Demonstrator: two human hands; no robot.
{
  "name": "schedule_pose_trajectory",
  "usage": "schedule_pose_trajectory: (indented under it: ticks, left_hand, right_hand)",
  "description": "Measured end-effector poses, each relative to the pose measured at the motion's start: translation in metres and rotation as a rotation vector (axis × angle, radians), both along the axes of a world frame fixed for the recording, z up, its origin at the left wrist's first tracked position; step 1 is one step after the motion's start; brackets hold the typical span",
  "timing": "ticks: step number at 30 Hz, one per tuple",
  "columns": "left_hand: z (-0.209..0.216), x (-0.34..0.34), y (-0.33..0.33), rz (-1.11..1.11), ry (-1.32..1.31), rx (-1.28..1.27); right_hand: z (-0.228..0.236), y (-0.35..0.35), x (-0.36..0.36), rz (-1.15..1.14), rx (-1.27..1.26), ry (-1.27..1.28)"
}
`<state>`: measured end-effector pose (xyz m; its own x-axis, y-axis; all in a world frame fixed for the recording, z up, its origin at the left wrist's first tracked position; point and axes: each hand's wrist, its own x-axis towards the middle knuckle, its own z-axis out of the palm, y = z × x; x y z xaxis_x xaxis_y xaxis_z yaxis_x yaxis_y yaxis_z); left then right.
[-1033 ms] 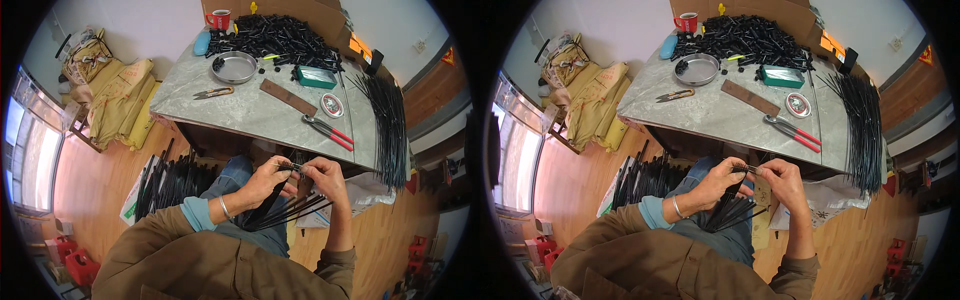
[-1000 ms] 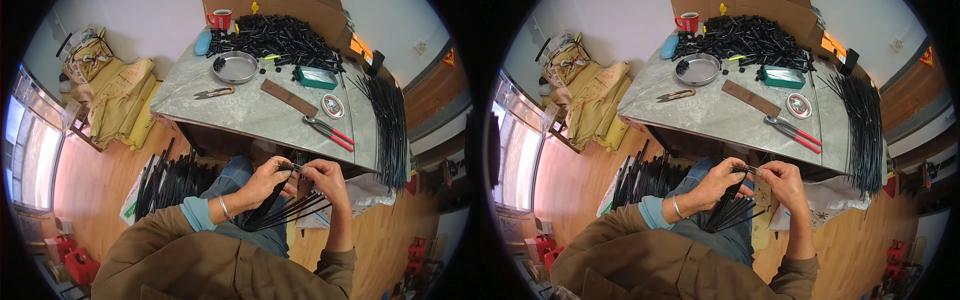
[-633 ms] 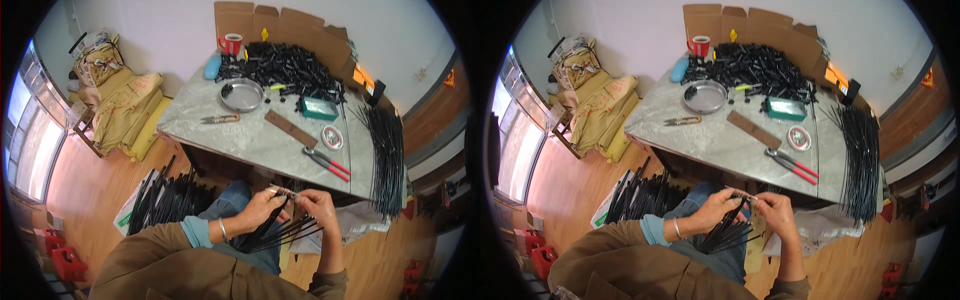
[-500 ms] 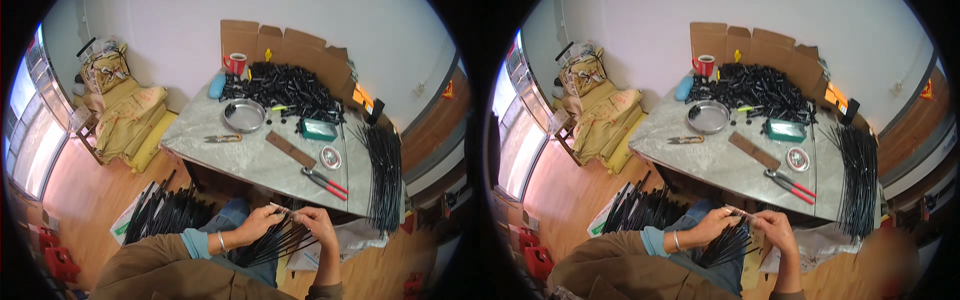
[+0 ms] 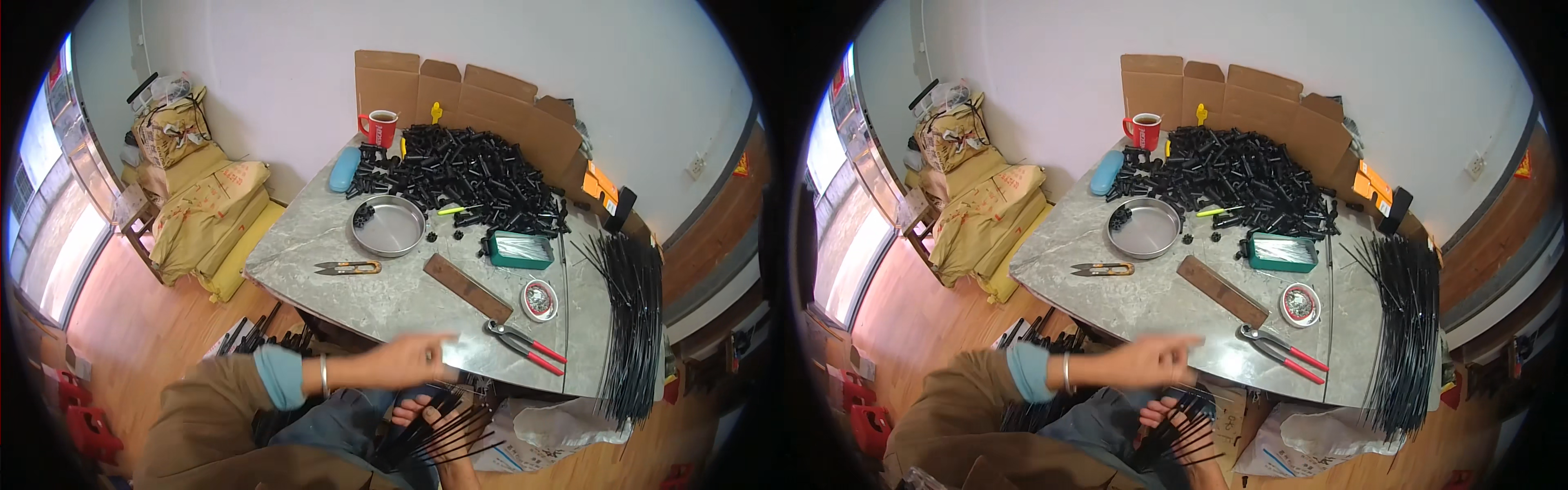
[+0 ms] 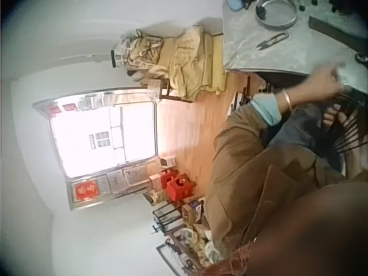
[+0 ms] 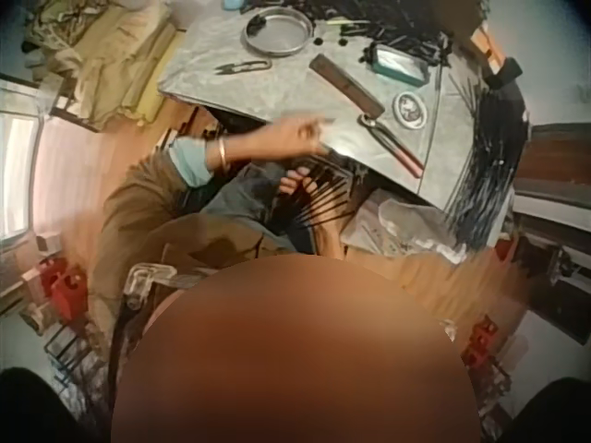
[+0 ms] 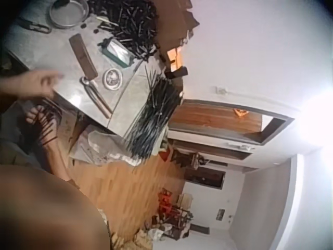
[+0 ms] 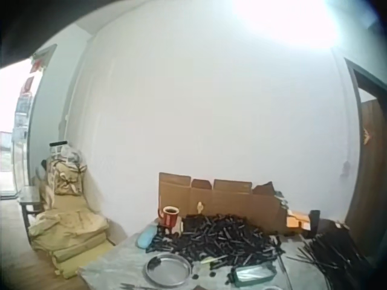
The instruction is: Assemble and trim bundles of black plastic ties using a jig and wire cutters.
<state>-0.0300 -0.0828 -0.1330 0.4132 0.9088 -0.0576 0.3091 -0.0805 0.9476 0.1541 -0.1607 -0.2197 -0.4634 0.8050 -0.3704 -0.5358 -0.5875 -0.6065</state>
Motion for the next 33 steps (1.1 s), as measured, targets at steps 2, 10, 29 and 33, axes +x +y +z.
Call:
schedule_pose_trajectory:
  ticks: [2, 10, 29, 33]
  left_hand:
    - [0.026, -0.002, 0.068, 0.111, 0.041, 0.296]
    - [0.001, 0.007, 0.284, 0.27, 0.869, 0.563]
    - [0.001, 0.007, 0.328, 0.353, 0.288, 0.421]
    - [-0.015, 0.044, 0.32, 0.452, 0.408, 0.429]
  right_hand:
    - [-0.011, -0.001, 0.003, -0.016, -0.049, 0.064]
    - [-0.014, 0.022, 0.0, 0.036, -0.107, 0.087]
    - [-0.009, 0.034, 0.01, 0.063, -0.196, 0.047]
    - [-0.02, 0.027, 0.01, 0.063, -0.161, 0.052]
